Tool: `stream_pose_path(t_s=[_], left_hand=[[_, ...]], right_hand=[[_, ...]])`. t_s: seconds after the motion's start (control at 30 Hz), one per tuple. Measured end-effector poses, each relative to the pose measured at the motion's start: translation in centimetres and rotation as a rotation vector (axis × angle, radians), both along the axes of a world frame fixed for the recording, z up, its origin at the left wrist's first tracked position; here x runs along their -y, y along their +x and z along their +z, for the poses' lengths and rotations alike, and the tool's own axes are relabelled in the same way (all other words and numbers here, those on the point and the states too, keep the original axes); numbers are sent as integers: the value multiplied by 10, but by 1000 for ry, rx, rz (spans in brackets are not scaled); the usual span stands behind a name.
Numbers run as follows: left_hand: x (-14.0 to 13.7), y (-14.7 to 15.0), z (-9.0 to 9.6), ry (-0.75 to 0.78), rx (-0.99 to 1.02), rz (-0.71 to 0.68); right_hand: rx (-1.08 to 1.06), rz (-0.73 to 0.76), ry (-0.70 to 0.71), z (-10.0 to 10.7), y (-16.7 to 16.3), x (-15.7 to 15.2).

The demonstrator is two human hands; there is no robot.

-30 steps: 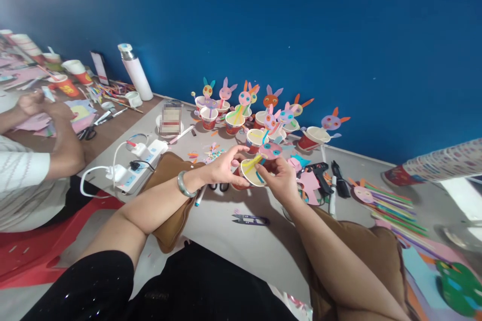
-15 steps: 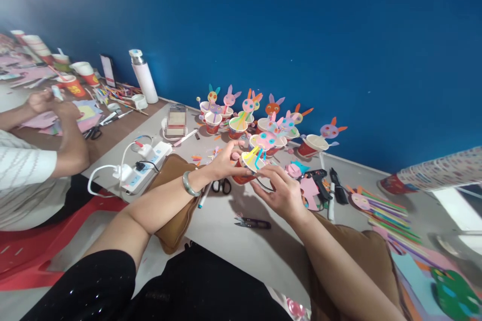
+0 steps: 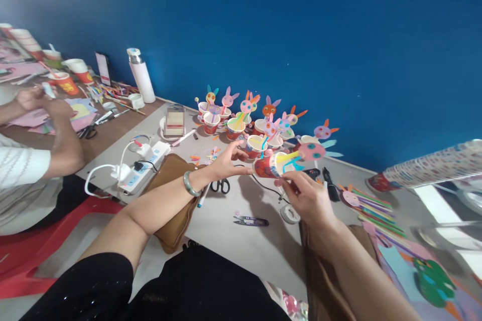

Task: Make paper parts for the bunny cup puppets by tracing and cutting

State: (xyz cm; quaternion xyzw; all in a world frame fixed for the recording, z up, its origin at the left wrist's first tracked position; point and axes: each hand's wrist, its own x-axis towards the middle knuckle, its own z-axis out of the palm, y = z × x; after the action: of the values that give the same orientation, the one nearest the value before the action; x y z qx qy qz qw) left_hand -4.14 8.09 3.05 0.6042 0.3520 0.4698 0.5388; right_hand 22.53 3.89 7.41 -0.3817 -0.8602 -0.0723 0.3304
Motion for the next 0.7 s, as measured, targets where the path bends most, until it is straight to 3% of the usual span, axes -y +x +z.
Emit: stream_pose_path(t_s=[0.17,0.4,0.57,0.7], left_hand=[[-3,-2,-11,128,-133,9],[-4,-2,-19,237,-232,14],[-5,-4,-13,274,-321,36],[-4,-5,-11,265,-300,42]], right_hand=[[152,-265,181,6,39,-18],[209,-436,132,2,59,-40],[203,-413,146,3,54,-35],[192,-259,170,6,34,-19]])
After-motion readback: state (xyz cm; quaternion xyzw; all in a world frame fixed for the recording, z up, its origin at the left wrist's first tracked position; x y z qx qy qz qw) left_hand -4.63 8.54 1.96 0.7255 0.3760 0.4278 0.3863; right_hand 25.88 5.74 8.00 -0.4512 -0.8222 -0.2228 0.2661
